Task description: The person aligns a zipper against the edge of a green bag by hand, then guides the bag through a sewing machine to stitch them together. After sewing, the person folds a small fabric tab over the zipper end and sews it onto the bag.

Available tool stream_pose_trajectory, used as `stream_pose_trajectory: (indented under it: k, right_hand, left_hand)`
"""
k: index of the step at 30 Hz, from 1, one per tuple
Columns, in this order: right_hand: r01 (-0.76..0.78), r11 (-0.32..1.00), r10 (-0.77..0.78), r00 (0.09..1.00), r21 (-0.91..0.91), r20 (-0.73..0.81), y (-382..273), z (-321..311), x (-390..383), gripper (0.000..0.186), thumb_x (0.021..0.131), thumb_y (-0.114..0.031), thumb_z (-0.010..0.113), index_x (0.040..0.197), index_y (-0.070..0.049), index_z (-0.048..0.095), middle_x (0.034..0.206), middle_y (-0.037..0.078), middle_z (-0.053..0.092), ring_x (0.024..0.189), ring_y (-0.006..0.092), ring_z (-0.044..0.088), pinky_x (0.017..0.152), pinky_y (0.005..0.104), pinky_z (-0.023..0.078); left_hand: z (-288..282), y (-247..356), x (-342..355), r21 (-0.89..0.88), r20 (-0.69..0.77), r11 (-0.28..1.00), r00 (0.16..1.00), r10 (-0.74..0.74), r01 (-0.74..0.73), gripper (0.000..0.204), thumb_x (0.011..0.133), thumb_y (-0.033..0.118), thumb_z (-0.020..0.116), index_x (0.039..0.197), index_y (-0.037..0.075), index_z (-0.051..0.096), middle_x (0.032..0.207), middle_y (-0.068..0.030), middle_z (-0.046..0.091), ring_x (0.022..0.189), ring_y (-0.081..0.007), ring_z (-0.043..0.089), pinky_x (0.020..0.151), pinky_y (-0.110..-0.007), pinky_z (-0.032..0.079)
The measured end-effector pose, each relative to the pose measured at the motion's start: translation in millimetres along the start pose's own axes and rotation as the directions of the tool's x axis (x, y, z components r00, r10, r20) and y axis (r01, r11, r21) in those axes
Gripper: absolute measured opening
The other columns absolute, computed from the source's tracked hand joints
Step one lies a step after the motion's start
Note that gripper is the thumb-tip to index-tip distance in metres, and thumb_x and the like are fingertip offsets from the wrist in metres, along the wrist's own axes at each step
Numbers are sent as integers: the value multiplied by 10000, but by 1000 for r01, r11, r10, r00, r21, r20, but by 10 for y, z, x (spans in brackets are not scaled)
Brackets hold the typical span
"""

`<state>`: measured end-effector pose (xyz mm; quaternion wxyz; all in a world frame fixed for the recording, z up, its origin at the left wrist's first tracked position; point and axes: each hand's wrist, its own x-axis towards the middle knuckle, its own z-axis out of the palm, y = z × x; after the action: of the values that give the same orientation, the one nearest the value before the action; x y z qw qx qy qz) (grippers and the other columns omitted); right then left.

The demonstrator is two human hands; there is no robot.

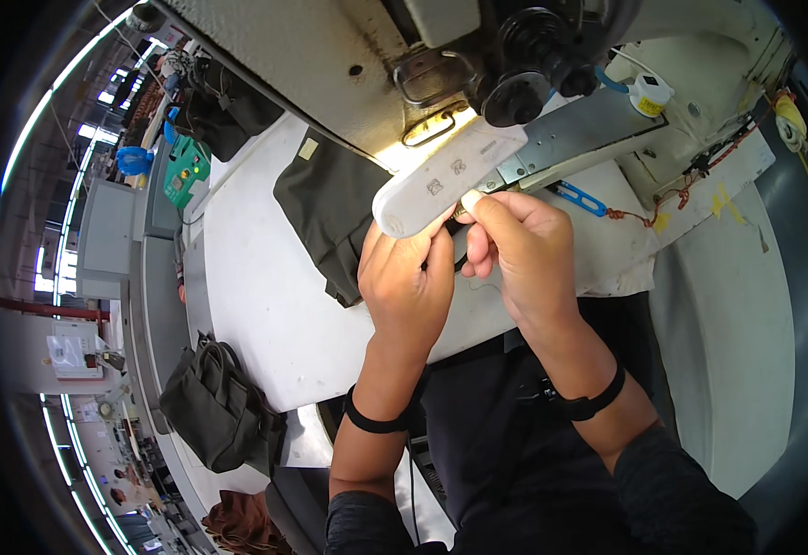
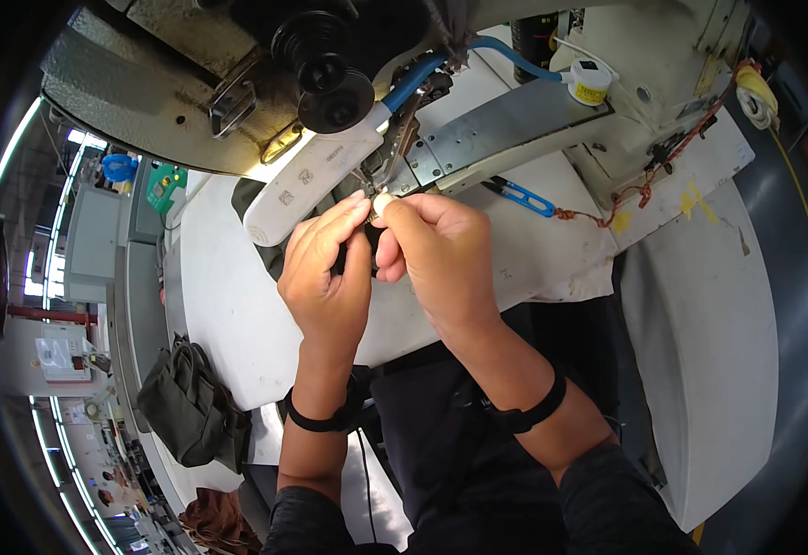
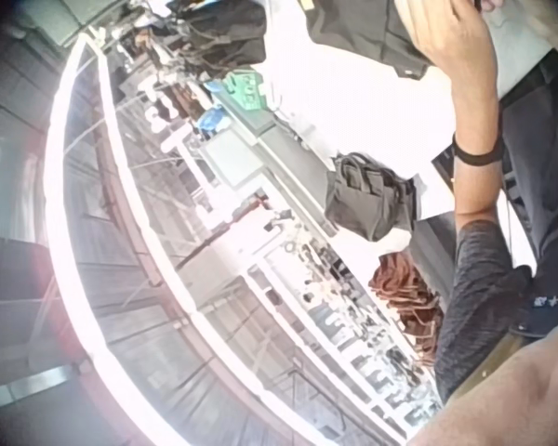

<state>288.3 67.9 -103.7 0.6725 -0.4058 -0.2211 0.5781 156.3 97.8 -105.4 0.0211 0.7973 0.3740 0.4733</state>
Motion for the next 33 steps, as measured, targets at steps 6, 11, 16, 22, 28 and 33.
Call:
stream_pose_trajectory:
  k: [6,11,16,22,28,33]
  right_hand:
    - [-14,1000,14,1000,13,-7,-16,17,-4,196,1010,-129,649,920,35,709,694,52,649,547,108,583,580,279,569]
    - [-27,999,25,999,35,40,-5,-35,2,234,1028,-168,639,950,38,717,732,71,682,575,122,617,601,281,579]
    - [-28,999,24,993,29,111,-10,-86,2,241,1029,-181,640,996,40,732,771,92,707,600,131,637,615,287,585]
    - [-16,1000,13,994,21,105,-16,-73,21,180,998,-121,656,971,36,738,763,82,708,607,117,634,607,259,543]
    - [-18,1000,18,997,2,80,-55,-30,3,181,992,-112,655,939,41,737,750,78,708,600,115,631,598,251,527]
    - [-38,999,37,995,5,94,-49,-77,-12,202,1006,-120,636,980,44,750,765,86,713,608,118,633,608,254,531]
  left_hand:
    - [45,33,-20,-1,-30,998,998,-56,56,236,866,-101,739,1073,5,779,1122,-127,800,983,-228,748,884,-324,584]
    - [82,39,-25,19,-74,998,995,-64,65,218,872,-36,792,1075,44,802,1064,-99,800,978,-254,753,867,-344,570]
    - [24,32,14,103,-50,993,997,60,-55,217,866,-40,799,1069,39,800,1072,-103,807,982,-236,759,873,-345,568]
    - [-8,79,48,173,18,983,998,67,-70,220,867,-44,788,1073,34,800,1065,-103,806,992,-261,760,906,-361,569]
    - [5,83,72,156,15,983,995,99,-100,237,855,-116,733,1047,13,780,1055,-130,799,912,-258,739,821,-337,567]
    - [51,95,54,224,-25,972,997,72,-64,205,864,-105,732,1032,2,781,1049,-134,799,915,-256,747,834,-335,562]
